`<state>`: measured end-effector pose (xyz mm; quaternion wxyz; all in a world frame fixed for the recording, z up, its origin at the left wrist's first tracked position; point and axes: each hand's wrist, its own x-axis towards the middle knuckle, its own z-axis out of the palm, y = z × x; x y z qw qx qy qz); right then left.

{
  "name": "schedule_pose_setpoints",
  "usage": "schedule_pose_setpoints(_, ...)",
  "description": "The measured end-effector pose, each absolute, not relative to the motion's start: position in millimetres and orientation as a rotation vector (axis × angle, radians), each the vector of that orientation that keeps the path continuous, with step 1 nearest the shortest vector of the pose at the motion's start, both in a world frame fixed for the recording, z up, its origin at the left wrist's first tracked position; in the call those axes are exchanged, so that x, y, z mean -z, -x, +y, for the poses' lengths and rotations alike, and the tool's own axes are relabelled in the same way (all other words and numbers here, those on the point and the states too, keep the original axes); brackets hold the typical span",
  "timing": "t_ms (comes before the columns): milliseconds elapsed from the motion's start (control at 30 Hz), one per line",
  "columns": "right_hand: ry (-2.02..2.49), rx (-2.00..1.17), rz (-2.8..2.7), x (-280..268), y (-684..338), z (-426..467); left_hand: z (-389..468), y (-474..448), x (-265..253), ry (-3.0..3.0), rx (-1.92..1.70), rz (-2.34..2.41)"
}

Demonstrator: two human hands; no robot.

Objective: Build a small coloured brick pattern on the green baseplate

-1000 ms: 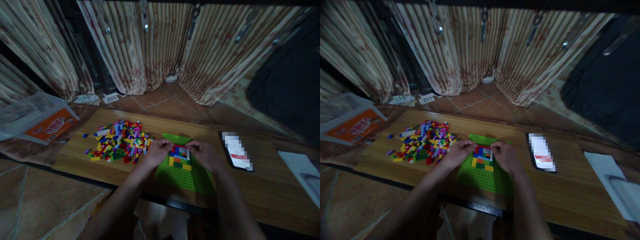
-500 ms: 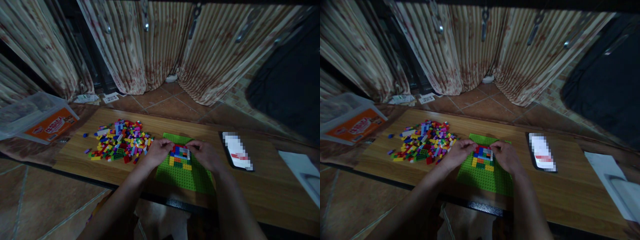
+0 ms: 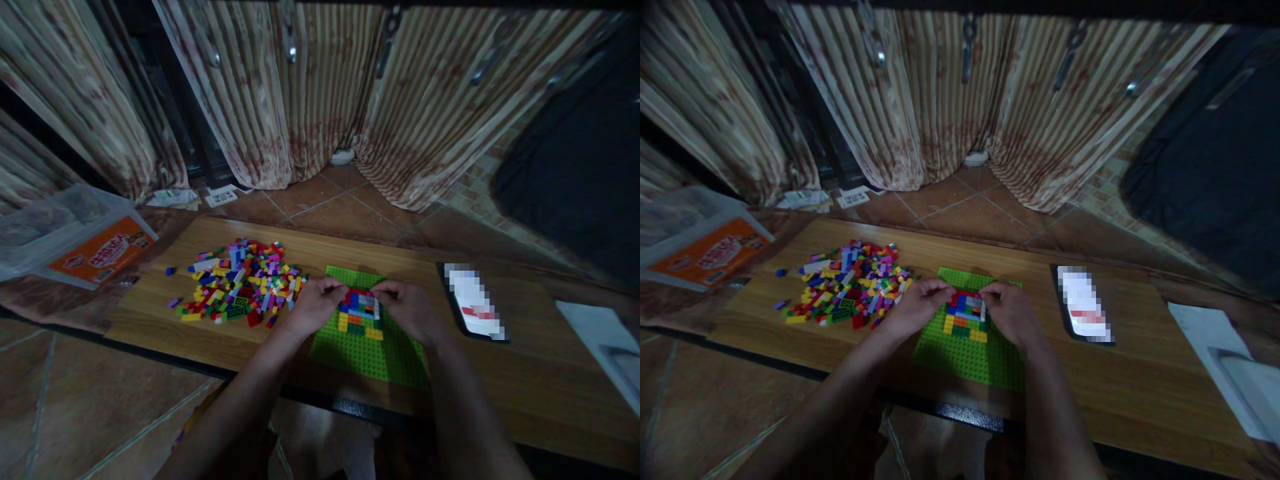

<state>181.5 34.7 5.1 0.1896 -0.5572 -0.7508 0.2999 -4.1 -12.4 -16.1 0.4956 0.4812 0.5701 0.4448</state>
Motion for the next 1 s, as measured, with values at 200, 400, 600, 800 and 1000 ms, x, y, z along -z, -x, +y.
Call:
schedule_pose_setpoints(200,1.56,-0.851,-2.084,-1.7,-182.8,35.3,-12.1,4.4,16.7,-1.169,-1.075,1.378)
schedule_pose_setpoints(400,1.582,-0.887,-2.064,-5.1,-180.7,35.5,-10.9,4.3,18.3,-1.19,-1.081,1.386)
schedule_pose_setpoints(600,1.616,-0.889,-2.064,-10.6,-178.5,34.0,-11.2,4.1,18.0,-1.218,-1.077,1.415)
schedule_pose_setpoints(800,1.602,-0.853,-2.081,-9.5,-178.0,32.9,-10.4,4.7,19.5,-1.23,-1.062,1.408)
schedule_pose_setpoints(1000,1.564,-0.861,-2.085,-4.8,-180.4,34.2,-9.9,4.4,20.2,-1.229,-1.069,1.408)
